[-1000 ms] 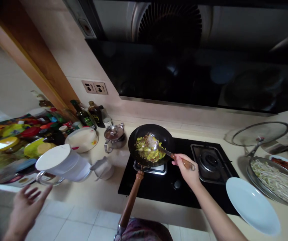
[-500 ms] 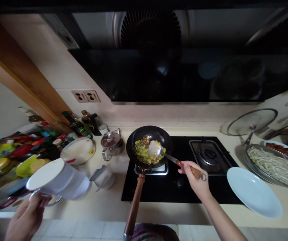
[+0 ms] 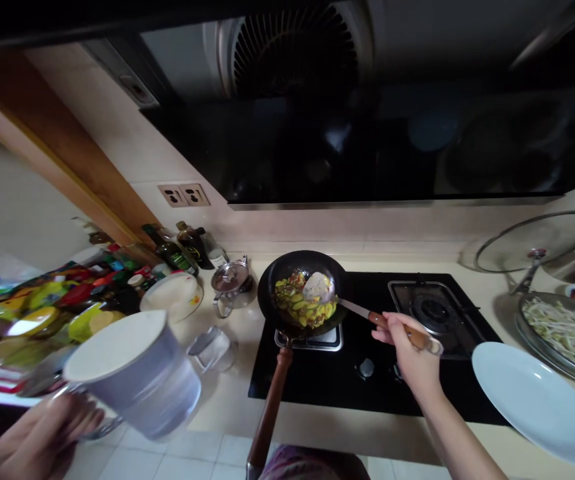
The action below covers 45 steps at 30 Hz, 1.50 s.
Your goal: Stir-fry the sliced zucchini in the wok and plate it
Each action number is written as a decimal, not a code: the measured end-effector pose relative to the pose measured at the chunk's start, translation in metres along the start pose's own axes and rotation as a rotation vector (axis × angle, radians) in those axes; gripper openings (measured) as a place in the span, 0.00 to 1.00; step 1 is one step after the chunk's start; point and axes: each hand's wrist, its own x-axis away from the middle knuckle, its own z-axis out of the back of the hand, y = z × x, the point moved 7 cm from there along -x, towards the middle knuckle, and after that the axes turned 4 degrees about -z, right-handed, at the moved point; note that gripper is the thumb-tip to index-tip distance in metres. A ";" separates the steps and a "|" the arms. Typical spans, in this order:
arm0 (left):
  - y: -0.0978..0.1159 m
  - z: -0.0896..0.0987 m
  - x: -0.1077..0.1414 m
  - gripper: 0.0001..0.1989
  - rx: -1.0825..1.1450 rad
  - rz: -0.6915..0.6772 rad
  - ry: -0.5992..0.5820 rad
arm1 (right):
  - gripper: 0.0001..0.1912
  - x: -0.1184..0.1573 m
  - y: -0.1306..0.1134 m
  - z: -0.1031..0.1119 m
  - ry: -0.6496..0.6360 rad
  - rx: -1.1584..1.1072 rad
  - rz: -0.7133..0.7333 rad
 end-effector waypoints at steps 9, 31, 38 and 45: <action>0.018 -0.142 0.000 0.23 -0.021 0.000 -0.482 | 0.18 0.008 0.003 -0.017 -0.063 -0.272 -0.289; 0.040 -0.222 -0.020 0.21 -0.445 -0.115 -0.750 | 0.21 0.000 0.006 -0.041 -0.248 -0.397 -0.290; 0.045 -0.224 -0.026 0.21 -0.529 -0.179 -0.757 | 0.21 -0.006 0.006 -0.047 -0.272 -0.423 -0.295; 0.047 -0.218 -0.030 0.21 -0.461 -0.110 -0.682 | 0.21 -0.017 0.013 -0.051 -0.317 -0.448 -0.281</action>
